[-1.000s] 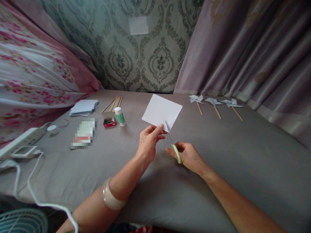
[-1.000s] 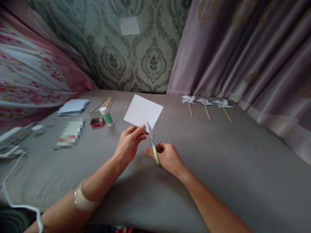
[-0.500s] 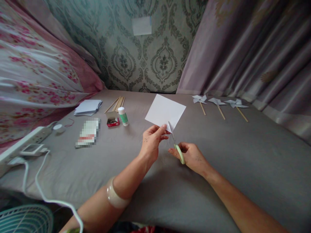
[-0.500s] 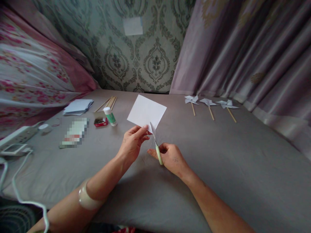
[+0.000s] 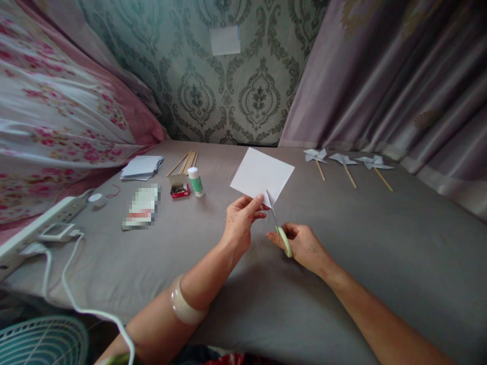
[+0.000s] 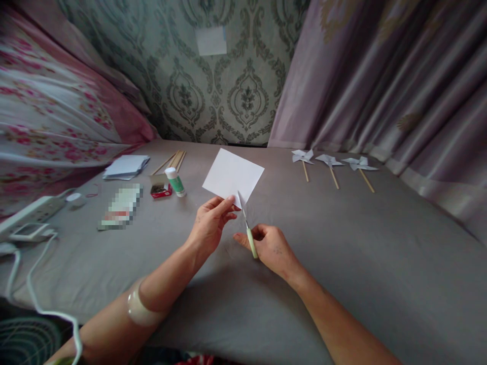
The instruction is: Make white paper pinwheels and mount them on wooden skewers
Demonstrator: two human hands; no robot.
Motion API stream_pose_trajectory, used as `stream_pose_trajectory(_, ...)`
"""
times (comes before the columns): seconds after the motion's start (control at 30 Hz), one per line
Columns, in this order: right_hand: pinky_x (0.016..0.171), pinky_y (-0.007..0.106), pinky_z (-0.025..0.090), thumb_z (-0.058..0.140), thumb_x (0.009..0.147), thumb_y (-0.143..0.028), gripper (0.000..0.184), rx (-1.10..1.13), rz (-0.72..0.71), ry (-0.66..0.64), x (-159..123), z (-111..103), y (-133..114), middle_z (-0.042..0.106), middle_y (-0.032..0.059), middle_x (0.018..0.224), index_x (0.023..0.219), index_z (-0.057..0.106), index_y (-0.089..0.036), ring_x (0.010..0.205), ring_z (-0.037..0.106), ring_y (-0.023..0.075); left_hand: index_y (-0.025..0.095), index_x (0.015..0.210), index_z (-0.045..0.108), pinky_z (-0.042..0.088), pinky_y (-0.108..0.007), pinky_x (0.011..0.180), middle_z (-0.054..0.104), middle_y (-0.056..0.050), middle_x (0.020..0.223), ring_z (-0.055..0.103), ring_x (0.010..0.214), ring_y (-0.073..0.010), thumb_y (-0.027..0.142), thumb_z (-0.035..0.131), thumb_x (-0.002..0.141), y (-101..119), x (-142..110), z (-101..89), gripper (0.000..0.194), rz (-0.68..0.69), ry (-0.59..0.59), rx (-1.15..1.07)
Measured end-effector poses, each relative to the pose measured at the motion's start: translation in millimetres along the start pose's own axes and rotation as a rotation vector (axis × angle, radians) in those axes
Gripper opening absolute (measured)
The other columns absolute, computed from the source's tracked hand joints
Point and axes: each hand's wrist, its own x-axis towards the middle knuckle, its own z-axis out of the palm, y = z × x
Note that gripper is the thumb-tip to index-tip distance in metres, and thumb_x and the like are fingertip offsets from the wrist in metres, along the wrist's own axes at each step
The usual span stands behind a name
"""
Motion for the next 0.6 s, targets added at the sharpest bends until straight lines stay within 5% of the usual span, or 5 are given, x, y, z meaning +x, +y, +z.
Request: stream_pose_trajectory(0.6, 0.047, 0.023, 0.029, 0.073, 0.059, -0.057, 0.045, 0.03, -0.007, -0.012, 0.8, 0.8, -1.3, 0.046, -0.0054, 0.051, 0.058, 0.054, -0.017, 0.049, 0.035, 0.0084, 0.013, 0.061, 0.061, 0.044, -0.019, 0.055, 0.062, -0.001, 0.062, 0.059, 0.061, -0.0094, 0.031, 0.077, 0.061, 1.3, 0.8, 0.3, 0.024, -0.014, 0.004, 0.005)
